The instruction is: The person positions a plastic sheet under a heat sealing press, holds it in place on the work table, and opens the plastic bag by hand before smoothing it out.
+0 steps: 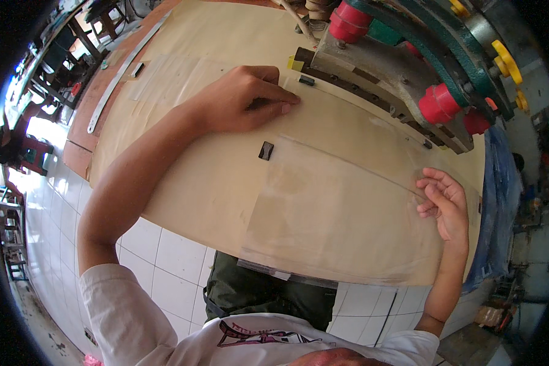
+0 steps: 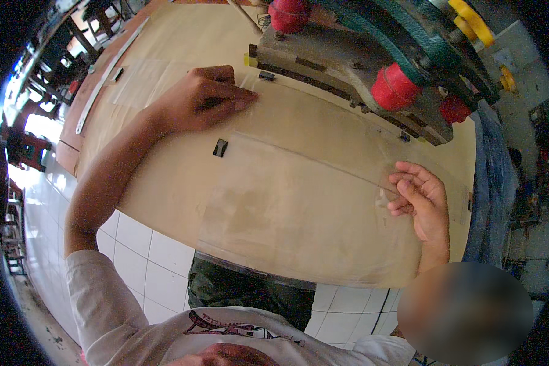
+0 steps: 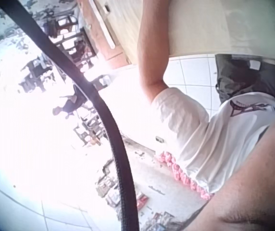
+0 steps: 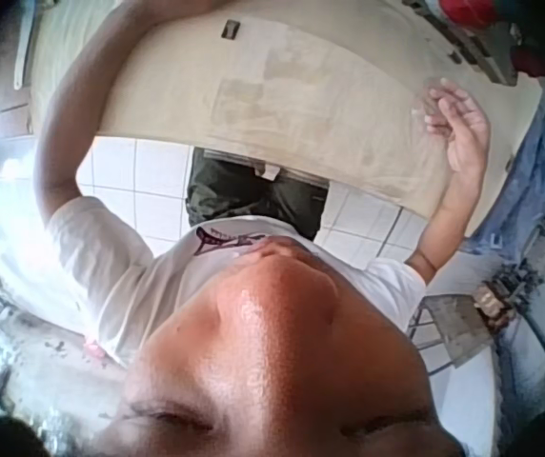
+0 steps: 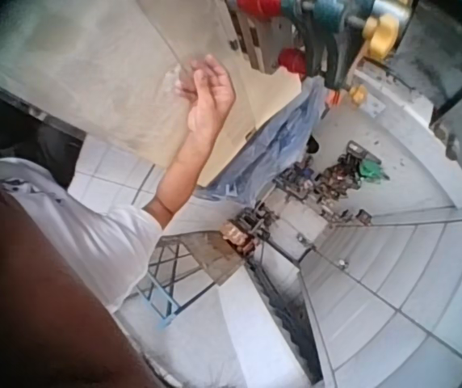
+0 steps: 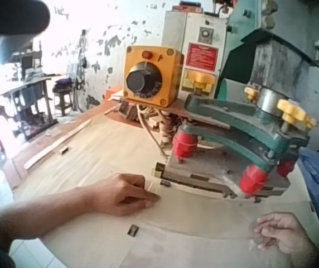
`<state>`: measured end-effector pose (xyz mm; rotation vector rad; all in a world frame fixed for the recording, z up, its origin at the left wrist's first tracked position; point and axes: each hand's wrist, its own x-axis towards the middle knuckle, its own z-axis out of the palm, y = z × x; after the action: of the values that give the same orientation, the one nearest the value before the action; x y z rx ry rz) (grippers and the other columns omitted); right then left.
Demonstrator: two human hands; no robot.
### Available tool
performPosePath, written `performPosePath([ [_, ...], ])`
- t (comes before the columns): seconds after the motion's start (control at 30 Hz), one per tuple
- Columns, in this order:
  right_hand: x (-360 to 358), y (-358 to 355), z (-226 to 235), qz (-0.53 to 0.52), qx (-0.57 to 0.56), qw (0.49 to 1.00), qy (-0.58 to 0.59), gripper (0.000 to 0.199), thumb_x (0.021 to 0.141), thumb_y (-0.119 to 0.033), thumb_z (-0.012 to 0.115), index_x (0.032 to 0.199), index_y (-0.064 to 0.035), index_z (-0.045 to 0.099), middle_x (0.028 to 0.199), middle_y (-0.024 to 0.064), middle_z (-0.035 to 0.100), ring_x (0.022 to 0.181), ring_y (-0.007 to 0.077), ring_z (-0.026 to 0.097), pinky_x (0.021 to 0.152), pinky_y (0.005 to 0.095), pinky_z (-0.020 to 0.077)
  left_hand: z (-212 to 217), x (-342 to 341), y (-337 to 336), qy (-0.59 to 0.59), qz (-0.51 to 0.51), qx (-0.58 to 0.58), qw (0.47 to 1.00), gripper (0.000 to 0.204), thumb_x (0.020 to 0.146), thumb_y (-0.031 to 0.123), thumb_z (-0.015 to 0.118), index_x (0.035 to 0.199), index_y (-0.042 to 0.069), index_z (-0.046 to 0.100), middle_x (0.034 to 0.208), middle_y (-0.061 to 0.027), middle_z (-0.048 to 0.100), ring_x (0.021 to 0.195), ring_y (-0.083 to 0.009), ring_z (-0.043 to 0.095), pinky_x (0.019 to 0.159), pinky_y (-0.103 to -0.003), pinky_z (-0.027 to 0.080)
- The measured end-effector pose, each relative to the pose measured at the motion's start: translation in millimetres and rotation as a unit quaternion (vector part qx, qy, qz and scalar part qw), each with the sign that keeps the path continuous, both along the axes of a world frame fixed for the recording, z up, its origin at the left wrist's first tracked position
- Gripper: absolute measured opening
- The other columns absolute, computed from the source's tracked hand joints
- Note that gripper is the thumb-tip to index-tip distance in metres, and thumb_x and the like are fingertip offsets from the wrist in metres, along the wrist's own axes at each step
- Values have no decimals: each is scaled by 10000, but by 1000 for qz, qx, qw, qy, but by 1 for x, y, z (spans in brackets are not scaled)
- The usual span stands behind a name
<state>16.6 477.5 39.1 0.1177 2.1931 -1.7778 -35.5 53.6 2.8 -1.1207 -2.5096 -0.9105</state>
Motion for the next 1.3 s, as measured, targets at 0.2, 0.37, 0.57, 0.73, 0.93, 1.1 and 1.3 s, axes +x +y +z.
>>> performPosePath([
  [0.2,1,1,-1,9,-6,1000,14,391,878,-119,638,1229,9,523,1023,107,640,615,128,658,514,229,549,4,-1,2,6,-3,-5,1000,211,875,140,627,1041,34,702,702,-112,561,667,-228,532,608,-366,453],
  [0.37,1,-3,0,8,-6,1000,17,392,880,-128,637,1225,17,522,1007,110,644,614,133,659,512,230,548,5,1,1,0,4,-12,1000,212,876,142,626,1045,38,702,703,-113,559,669,-232,533,608,-368,451],
  [0.57,1,-1,1,10,14,1000,18,386,881,-135,637,1219,18,528,980,105,646,618,146,663,515,240,551,4,1,2,4,-2,-8,1000,212,882,139,617,1044,29,699,707,-119,560,671,-239,536,614,-372,455],
  [0.73,2,-1,1,9,17,1000,22,375,883,-137,635,1208,20,532,968,102,644,612,148,660,513,244,550,4,1,3,9,-1,-16,1000,215,882,137,614,1045,22,695,717,-120,566,679,-244,535,623,-373,458],
  [0.93,2,-6,4,27,68,995,62,340,890,-170,628,1173,1,547,944,85,635,582,131,640,490,236,532,4,2,0,12,-13,-4,1000,211,880,135,609,1033,18,694,710,-122,565,691,-246,535,625,-375,456],
  [1.1,3,-8,2,-23,175,976,130,302,897,-191,622,1148,-32,570,866,38,582,508,81,562,439,193,446,0,-3,-1,25,-14,-10,1000,209,880,137,605,1026,17,696,715,-123,574,691,-250,537,626,-375,458],
  [1.3,1,2,1,-32,195,970,139,241,909,-127,591,1114,-2,582,887,45,589,481,55,510,420,192,413,2,-3,3,25,-6,-21,999,213,883,150,604,1023,20,700,712,-130,572,664,-254,540,619,-374,459],
])
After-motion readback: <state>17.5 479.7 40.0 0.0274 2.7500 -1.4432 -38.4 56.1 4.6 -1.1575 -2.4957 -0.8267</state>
